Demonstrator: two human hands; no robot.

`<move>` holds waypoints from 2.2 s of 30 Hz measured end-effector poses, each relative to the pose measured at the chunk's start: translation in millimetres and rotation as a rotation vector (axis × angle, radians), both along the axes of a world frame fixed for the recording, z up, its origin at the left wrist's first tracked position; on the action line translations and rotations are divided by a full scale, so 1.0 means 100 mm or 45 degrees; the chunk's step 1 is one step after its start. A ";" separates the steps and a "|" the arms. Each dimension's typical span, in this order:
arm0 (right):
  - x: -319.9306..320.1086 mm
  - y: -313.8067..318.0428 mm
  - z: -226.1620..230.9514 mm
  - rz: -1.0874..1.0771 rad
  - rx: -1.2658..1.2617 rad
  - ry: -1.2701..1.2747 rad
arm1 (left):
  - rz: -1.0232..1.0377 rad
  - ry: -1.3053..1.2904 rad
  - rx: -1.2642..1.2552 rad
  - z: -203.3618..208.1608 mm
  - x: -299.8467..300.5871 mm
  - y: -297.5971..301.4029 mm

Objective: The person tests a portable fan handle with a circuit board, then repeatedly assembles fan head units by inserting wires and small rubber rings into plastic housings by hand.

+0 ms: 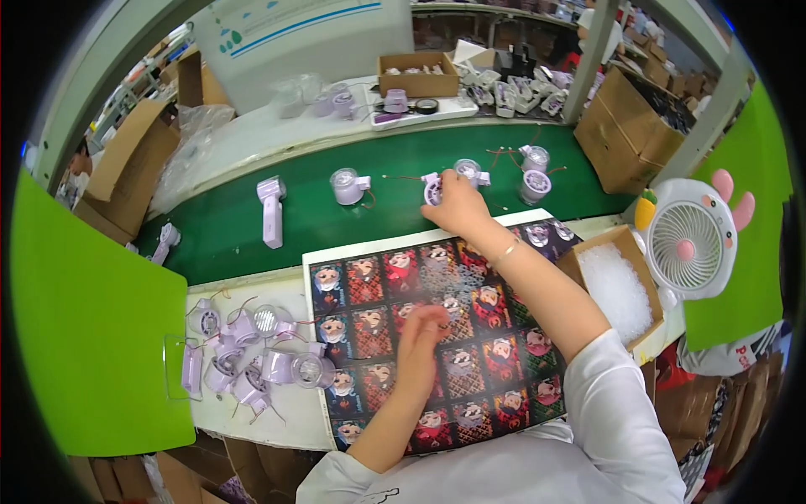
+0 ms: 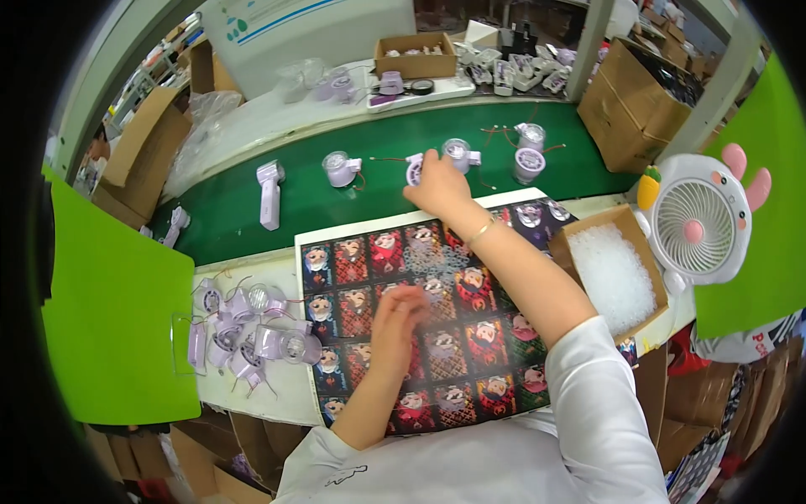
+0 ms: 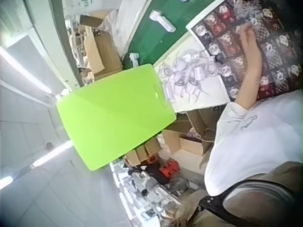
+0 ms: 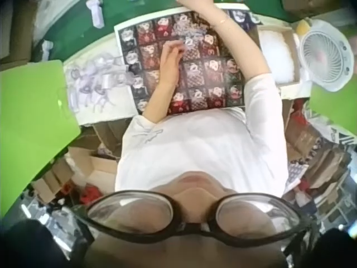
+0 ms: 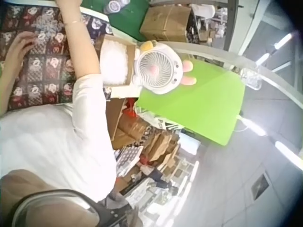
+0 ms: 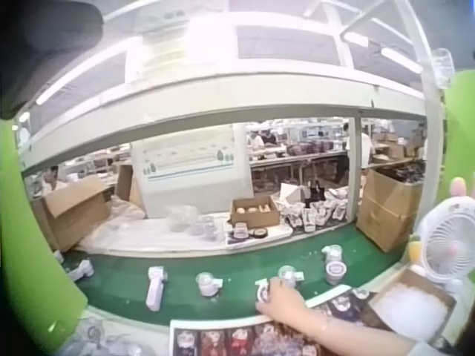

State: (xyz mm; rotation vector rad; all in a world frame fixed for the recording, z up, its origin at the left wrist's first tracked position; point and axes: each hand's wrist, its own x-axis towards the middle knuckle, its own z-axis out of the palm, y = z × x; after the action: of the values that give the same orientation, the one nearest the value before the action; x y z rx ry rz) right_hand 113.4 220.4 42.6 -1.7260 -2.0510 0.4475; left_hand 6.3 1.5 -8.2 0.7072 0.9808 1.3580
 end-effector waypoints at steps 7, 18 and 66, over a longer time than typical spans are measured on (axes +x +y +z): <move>-0.14 0.03 -0.19 0.008 0.009 0.015 | -0.083 0.189 0.113 0.06 0.01 -0.06; 1.26 -1.69 -0.19 -0.120 0.060 -0.077 | 0.354 1.723 0.872 0.42 -1.23 -0.55; 0.58 -2.39 0.01 0.678 0.100 0.553 | -0.073 0.617 0.119 0.10 -0.28 -0.30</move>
State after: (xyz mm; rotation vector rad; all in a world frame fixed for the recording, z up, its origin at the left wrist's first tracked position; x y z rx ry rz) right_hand 171.3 -18.1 43.5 -0.9104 -2.1310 0.8079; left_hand -22.0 -28.3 1.8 1.1610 1.2695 1.2109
